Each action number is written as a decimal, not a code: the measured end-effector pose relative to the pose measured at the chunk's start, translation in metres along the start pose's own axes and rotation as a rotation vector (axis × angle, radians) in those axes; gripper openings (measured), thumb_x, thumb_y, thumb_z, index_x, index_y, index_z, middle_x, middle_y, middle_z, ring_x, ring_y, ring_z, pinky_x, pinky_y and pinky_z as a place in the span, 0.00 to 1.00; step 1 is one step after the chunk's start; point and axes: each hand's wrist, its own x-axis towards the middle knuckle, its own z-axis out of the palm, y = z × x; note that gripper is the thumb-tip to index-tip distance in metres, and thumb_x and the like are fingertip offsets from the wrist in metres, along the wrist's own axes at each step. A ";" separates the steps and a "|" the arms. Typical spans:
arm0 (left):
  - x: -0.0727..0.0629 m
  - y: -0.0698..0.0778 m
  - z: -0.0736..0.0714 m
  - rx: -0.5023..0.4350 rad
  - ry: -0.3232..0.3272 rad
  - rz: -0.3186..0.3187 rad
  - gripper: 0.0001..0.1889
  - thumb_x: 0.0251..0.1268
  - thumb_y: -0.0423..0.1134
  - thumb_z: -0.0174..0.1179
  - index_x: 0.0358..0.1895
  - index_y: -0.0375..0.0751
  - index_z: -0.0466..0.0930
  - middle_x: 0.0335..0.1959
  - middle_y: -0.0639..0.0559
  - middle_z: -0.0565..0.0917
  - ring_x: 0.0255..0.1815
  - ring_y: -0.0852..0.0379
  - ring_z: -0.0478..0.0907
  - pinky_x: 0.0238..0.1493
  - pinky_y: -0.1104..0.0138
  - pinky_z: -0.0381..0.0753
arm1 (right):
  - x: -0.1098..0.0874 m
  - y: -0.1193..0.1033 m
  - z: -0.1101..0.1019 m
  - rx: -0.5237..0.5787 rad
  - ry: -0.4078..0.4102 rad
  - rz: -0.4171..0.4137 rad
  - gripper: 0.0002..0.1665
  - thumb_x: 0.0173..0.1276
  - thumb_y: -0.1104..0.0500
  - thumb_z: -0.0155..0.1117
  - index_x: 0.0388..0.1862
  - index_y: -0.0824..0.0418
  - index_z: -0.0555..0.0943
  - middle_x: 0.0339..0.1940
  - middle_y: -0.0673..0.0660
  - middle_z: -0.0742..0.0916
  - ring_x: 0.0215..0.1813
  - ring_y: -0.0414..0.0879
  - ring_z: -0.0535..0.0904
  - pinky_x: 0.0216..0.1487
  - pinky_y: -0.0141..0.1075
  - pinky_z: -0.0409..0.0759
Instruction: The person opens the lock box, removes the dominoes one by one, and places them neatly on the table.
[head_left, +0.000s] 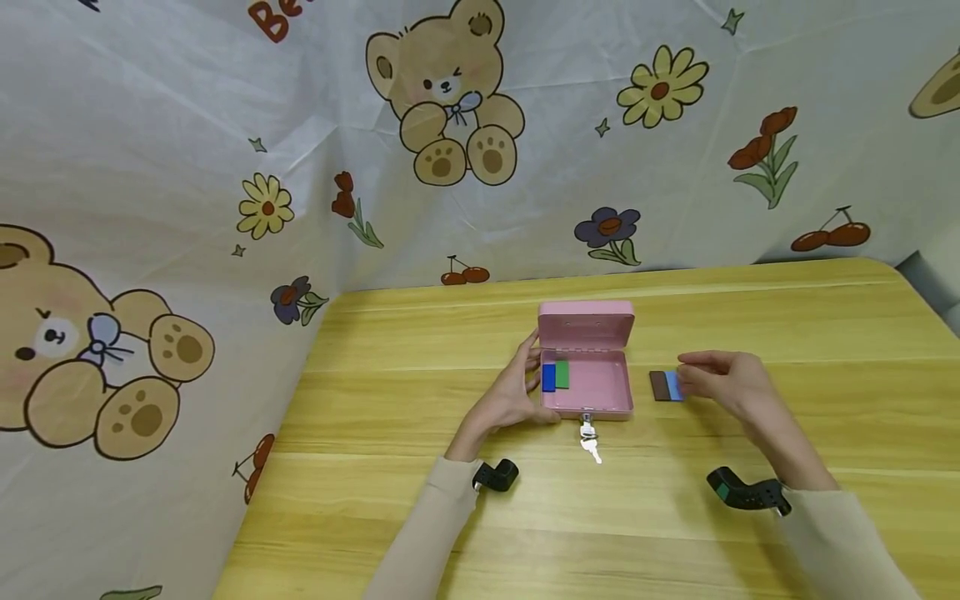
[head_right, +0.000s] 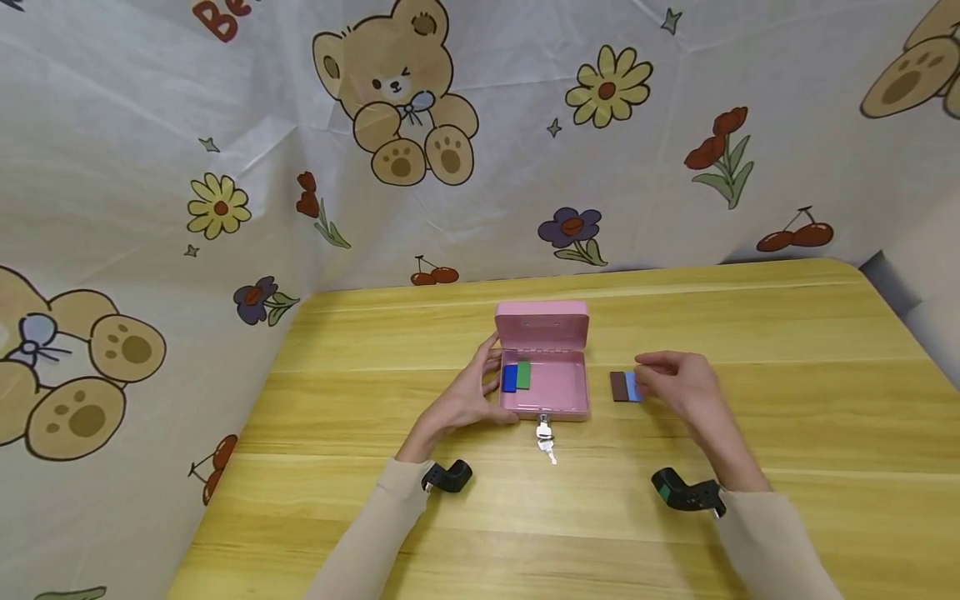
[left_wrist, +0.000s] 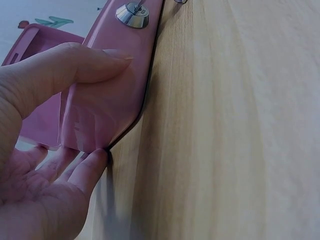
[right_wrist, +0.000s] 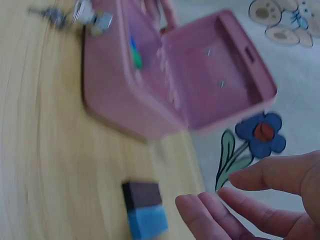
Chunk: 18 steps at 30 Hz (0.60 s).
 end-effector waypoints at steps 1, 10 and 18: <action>0.000 0.000 0.000 0.000 0.002 0.000 0.75 0.38 0.14 0.78 0.87 0.54 0.37 0.81 0.45 0.59 0.81 0.45 0.58 0.77 0.63 0.69 | 0.000 -0.004 0.004 0.023 -0.006 -0.010 0.30 0.83 0.59 0.56 0.71 0.82 0.70 0.63 0.77 0.81 0.41 0.32 0.87 0.48 0.28 0.89; -0.002 -0.003 -0.001 -0.010 -0.005 0.004 0.76 0.38 0.14 0.79 0.87 0.55 0.36 0.81 0.45 0.59 0.81 0.44 0.58 0.75 0.64 0.71 | 0.005 -0.043 0.052 0.142 -0.122 -0.062 0.26 0.82 0.63 0.56 0.70 0.80 0.72 0.64 0.75 0.81 0.49 0.42 0.89 0.57 0.33 0.88; -0.001 -0.001 -0.002 -0.035 -0.017 0.018 0.76 0.39 0.13 0.77 0.87 0.57 0.36 0.80 0.44 0.59 0.81 0.44 0.58 0.75 0.64 0.72 | 0.021 -0.048 0.086 0.177 -0.184 0.027 0.24 0.81 0.65 0.55 0.68 0.80 0.73 0.60 0.75 0.84 0.52 0.53 0.89 0.58 0.42 0.89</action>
